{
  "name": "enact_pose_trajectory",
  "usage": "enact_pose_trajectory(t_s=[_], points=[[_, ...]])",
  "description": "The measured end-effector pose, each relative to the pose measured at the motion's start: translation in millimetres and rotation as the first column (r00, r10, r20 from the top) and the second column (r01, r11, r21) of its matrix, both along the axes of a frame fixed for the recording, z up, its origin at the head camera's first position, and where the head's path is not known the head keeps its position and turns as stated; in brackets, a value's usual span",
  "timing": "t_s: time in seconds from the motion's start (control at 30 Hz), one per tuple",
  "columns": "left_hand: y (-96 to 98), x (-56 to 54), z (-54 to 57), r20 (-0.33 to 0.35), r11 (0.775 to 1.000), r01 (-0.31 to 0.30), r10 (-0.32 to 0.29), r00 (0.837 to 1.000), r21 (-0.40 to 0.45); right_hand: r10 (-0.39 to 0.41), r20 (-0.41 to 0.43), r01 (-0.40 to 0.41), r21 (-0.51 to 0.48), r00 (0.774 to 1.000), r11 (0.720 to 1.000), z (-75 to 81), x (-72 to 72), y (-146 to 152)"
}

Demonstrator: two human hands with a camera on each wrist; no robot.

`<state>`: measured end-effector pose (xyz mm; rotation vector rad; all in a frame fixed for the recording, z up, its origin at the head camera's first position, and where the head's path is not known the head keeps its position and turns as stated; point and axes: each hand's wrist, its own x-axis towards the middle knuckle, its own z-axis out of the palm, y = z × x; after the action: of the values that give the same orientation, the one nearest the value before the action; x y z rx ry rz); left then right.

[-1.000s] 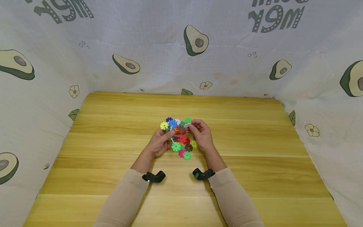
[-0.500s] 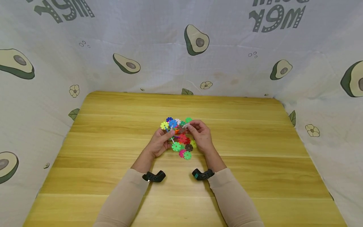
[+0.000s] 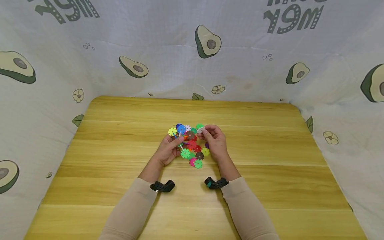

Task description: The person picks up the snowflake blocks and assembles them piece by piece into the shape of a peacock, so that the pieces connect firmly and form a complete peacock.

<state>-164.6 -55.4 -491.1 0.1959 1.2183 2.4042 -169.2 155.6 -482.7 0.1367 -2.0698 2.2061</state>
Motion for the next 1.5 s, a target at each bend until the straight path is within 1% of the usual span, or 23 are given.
enact_pose_trajectory(t_s=[0.07,0.1,0.17,0.27,0.33,0.4,0.47,0.53,0.6,0.67,0.73,0.77,0.8,0.83,0.87,0.97,1.07,1.1,1.17,1.23,1.3,1.4,1.5], points=[[-0.5,-0.8,-0.2,0.002,0.998,-0.055,0.055,0.999,0.027,-0.021,0.045,0.014,0.149,0.999,0.989,-1.0,-0.5,1],[-0.7,-1.1,0.0,0.0,0.995,-0.085,0.085,0.996,0.042,-0.019,0.063,0.003,0.238,0.998,0.971,-1.6,-0.4,0],[-1.1,-1.8,-0.2,0.004,0.987,-0.14,0.14,0.99,0.079,0.002,0.091,-0.04,0.412,0.996,0.91,-3.4,-0.3,-1],[-1.5,-2.6,-0.1,0.006,0.977,-0.182,0.183,0.983,0.114,0.056,0.091,-0.099,0.586,0.994,0.804,-5.4,0.6,-3],[-1.6,-3.0,-0.2,0.006,0.975,-0.188,0.188,0.982,0.121,0.086,0.052,-0.099,0.659,0.995,0.746,-5.2,1.5,-5],[-1.6,-2.9,0.0,0.005,0.975,-0.188,0.189,0.982,0.118,0.119,-0.002,-0.082,0.71,0.993,0.699,-4.2,2.5,-7],[-1.5,-3.0,0.1,0.001,0.976,-0.186,0.187,0.982,0.109,0.168,-0.066,-0.06,0.757,0.984,0.651,-3.1,3.4,-9],[-1.4,-2.8,0.5,-0.005,0.978,-0.183,0.185,0.983,0.103,0.224,-0.097,-0.058,0.802,0.97,0.595,-1.3,5.1,-10],[-1.1,-2.9,0.5,-0.009,0.979,-0.179,0.181,0.984,0.098,0.27,-0.078,-0.081,0.843,0.96,0.532,0.2,6.7,-11],[-0.9,-3.1,0.3,-0.017,0.982,-0.168,0.171,0.985,0.09,0.292,-0.032,-0.117,0.87,0.956,0.479,1.1,7.7,-12],[-1.0,-3.3,-0.3,-0.03,0.985,-0.158,0.161,0.987,0.073,0.286,0.018,-0.152,0.877,0.958,0.455,1.7,8.1,-13],[-1.0,-3.6,-0.8,-0.037,0.986,-0.153,0.156,0.987,0.063,0.275,0.041,-0.168,0.873,0.961,0.458,1.8,8.1,-14],[-1.1,-3.6,-1.1,-0.045,0.988,-0.148,0.15,0.988,0.052,0.261,0.058,-0.179,0.864,0.964,0.47,2.1,8.1,-14],[-1.1,-3.5,-1.3,-0.054,0.989,-0.144,0.146,0.988,0.04,0.25,0.064,-0.185,0.849,0.966,0.496,1.5,7.7,-15],[-1.0,-3.4,-1.6,-0.061,0.99,-0.142,0.143,0.988,0.029,0.239,0.064,-0.185,0.828,0.969,0.529,0.7,6.9,-14],[-0.2,-3.3,-2.1,-0.082,0.99,-0.139,0.138,0.987,-0.012,0.193,0.069,-0.186,0.699,0.979,0.691,-0.3,4.9,-12],[0.9,-2.7,-2.3,-0.097,0.99,-0.131,0.125,0.987,-0.06,0.121,0.079,-0.144,0.495,0.99,0.857,-1.0,1.8,-8],[1.2,-2.5,-2.4,-0.1,0.989,-0.125,0.117,0.988,-0.08,0.095,0.091,-0.124,0.416,0.991,0.901,-0.6,1.2,-7],[1.6,-2.0,-2.5,-0.101,0.988,-0.108,0.097,0.99,-0.111,0.044,0.098,-0.07,0.277,0.994,0.958,0.0,-0.6,-4],[2.0,-1.6,-2.4,-0.095,0.987,-0.093,0.081,0.992,-0.132,0.025,0.092,-0.038,0.144,0.995,0.989,0.5,-1.7,-2],[2.1,-1.5,-2.5,-0.093,0.986,-0.078,0.065,0.994,-0.144,0.025,0.081,-0.03,0.051,0.996,0.998,1.2,-1.8,0],[2.2,-1.5,-2.6,-0.082,0.989,-0.059,0.048,0.995,-0.135,0.057,0.06,-0.055,-0.033,0.997,0.998,2.4,-0.7,1],[2.3,-1.3,-2.2,-0.066,0.992,-0.04,0.032,0.997,-0.119,0.089,0.039,-0.086,-0.057,0.995,0.995,2.2,0.2,1]])
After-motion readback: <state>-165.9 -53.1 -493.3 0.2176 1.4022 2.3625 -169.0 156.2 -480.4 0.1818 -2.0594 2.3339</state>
